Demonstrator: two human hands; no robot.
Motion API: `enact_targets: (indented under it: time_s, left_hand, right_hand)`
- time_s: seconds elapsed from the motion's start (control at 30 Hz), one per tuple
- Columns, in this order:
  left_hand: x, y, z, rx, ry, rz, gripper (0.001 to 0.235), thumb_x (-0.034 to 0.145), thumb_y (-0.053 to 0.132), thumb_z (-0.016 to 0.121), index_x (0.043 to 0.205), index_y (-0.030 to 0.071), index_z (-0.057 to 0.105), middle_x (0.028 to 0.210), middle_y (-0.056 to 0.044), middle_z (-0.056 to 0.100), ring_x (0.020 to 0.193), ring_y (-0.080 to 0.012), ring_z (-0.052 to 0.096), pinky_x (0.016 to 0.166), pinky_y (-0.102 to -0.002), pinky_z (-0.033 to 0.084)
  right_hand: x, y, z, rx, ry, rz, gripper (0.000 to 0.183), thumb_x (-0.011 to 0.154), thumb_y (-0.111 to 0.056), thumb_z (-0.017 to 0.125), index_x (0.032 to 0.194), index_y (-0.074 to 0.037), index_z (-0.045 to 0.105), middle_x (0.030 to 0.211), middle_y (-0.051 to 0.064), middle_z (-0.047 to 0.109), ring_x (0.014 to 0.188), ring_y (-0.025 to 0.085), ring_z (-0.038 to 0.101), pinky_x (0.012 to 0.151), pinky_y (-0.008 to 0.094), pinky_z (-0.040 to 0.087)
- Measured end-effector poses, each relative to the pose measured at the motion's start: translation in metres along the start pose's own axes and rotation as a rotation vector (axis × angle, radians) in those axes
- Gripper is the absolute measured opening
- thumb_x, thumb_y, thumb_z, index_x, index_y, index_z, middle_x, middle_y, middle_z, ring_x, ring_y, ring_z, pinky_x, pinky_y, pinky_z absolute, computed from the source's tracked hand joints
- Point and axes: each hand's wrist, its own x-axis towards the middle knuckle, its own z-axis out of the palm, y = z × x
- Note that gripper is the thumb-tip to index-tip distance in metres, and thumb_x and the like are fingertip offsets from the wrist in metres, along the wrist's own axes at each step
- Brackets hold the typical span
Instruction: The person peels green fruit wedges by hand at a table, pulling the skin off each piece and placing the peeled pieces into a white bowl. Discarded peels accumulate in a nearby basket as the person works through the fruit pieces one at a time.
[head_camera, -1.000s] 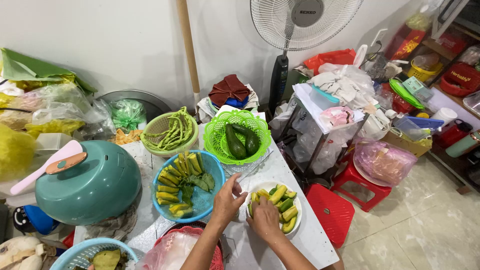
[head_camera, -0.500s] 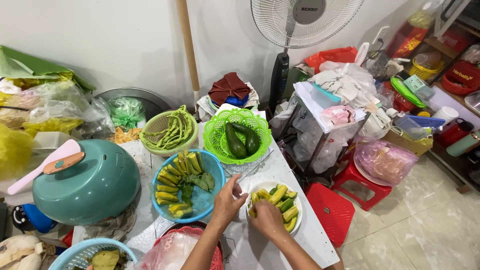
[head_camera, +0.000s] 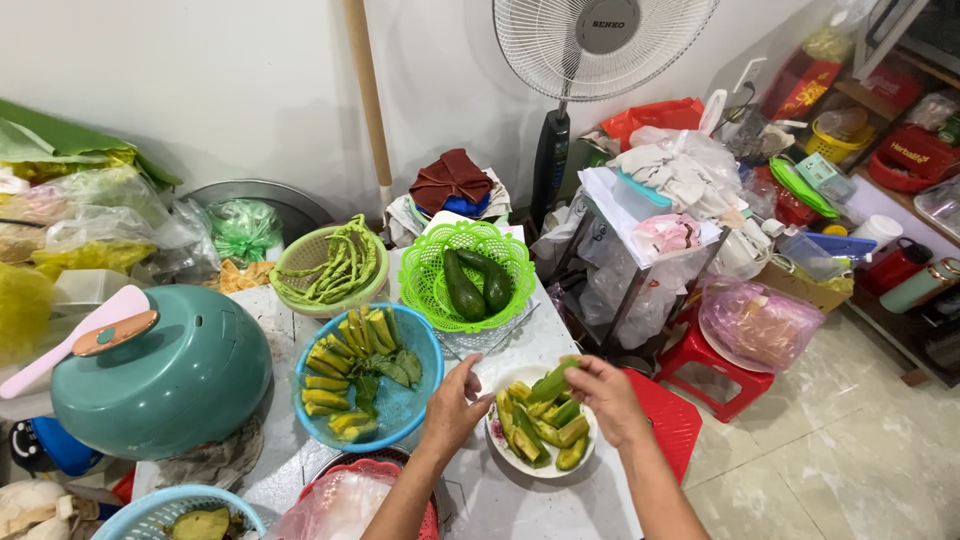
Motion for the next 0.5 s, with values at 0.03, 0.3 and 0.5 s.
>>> enact_targets:
  time_s: [0.03,0.3,0.5]
  left_hand:
    - [0.0,0.002,0.001,-0.001,-0.001,0.0,0.074,0.076,0.014,0.084,0.142,0.015,0.053,0.092,-0.004,0.065,0.08,-0.0185,0.066,0.075,-0.035,0.056]
    - [-0.002,0.015,0.01,0.005,-0.06,0.051,0.075,0.074,0.009,0.084,0.142,0.015,0.053,0.089,-0.004,0.064,0.078,-0.0187,0.065,0.073,-0.035,0.056]
    - [-0.005,0.022,0.01,0.028,-0.024,0.111,0.074,0.072,0.006,0.083,0.14,0.013,0.054,0.09,-0.005,0.064,0.078,-0.0208,0.065,0.071,-0.037,0.054]
  right_hand:
    - [-0.004,-0.012,0.001,-0.001,0.001,0.0,0.027,0.09,-0.012,0.072,0.115,-0.003,0.073,0.095,0.003,0.073,0.078,0.011,0.062,0.071,0.027,0.048]
    - [-0.028,-0.075,0.016,0.17,-0.014,-0.159,0.027,0.093,-0.01,0.068,0.118,0.0,0.069,0.1,0.005,0.072,0.087,0.012,0.064,0.08,0.03,0.051]
    - [-0.031,-0.086,0.029,0.085,0.003,-0.181,0.028,0.091,-0.01,0.069,0.117,-0.002,0.068,0.102,0.003,0.072,0.089,0.011,0.064,0.079,0.029,0.051]
